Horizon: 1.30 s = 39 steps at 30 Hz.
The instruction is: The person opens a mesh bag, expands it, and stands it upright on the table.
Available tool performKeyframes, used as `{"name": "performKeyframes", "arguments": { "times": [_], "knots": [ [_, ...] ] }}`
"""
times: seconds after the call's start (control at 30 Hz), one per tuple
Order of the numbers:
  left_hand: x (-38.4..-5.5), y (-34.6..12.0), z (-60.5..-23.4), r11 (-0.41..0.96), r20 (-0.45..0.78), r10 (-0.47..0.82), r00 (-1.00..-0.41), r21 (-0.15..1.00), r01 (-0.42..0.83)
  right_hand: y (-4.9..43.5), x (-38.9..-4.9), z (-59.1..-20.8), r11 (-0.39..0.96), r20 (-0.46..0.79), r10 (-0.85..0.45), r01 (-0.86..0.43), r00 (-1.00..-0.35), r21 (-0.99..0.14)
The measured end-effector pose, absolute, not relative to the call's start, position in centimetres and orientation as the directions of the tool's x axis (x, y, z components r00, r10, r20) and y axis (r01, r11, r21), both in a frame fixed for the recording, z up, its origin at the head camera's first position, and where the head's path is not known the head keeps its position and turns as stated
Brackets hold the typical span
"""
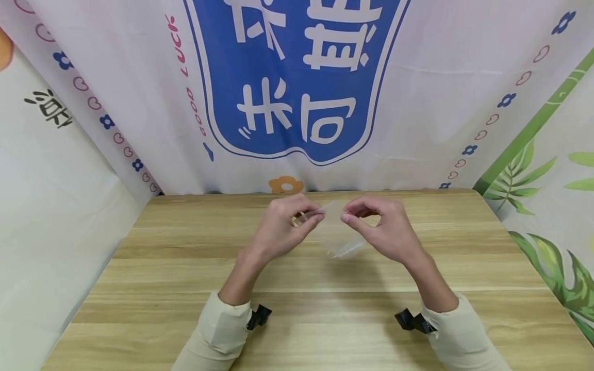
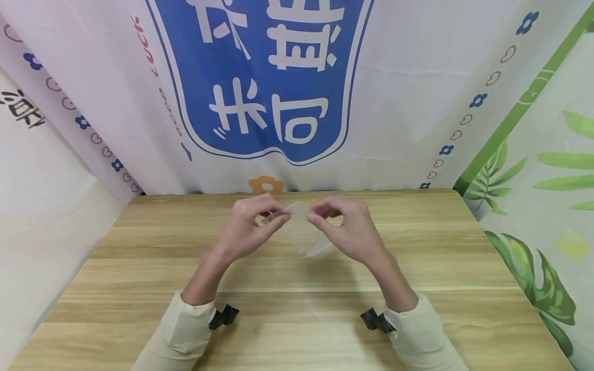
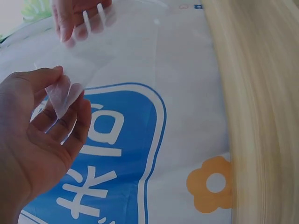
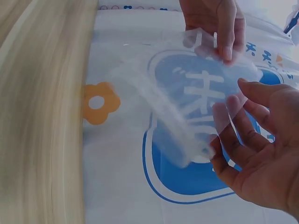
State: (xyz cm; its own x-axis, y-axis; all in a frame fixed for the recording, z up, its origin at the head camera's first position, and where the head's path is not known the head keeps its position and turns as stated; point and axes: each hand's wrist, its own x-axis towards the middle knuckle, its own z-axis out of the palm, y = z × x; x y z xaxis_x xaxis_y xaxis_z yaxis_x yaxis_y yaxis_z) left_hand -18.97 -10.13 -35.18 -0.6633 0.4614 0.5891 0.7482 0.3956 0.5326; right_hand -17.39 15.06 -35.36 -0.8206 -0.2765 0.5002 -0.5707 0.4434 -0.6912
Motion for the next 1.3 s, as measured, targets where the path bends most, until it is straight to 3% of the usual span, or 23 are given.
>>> {"name": "performKeyframes", "arguments": {
  "times": [0.7, 0.97, 1.3],
  "knots": [
    [-18.6, -9.4, -35.7, 0.452, 0.539, 0.521, -0.661, 0.483, 0.75, 14.5, -17.1, -35.4, 0.388, 0.577, -0.249, -0.626, -0.778, -0.676],
    [-19.0, -10.2, -35.2, 0.441, 0.588, 0.474, -0.655, 0.485, 0.755, 15.0, -17.5, -35.3, 0.364, 0.63, -0.159, -0.638, -0.76, -0.679],
    [-19.0, -11.0, -34.6, 0.433, 0.613, 0.423, -0.667, 0.51, 0.743, 15.2, -17.6, -35.4, 0.368, 0.612, -0.155, -0.621, -0.775, -0.693]
  ]
}}
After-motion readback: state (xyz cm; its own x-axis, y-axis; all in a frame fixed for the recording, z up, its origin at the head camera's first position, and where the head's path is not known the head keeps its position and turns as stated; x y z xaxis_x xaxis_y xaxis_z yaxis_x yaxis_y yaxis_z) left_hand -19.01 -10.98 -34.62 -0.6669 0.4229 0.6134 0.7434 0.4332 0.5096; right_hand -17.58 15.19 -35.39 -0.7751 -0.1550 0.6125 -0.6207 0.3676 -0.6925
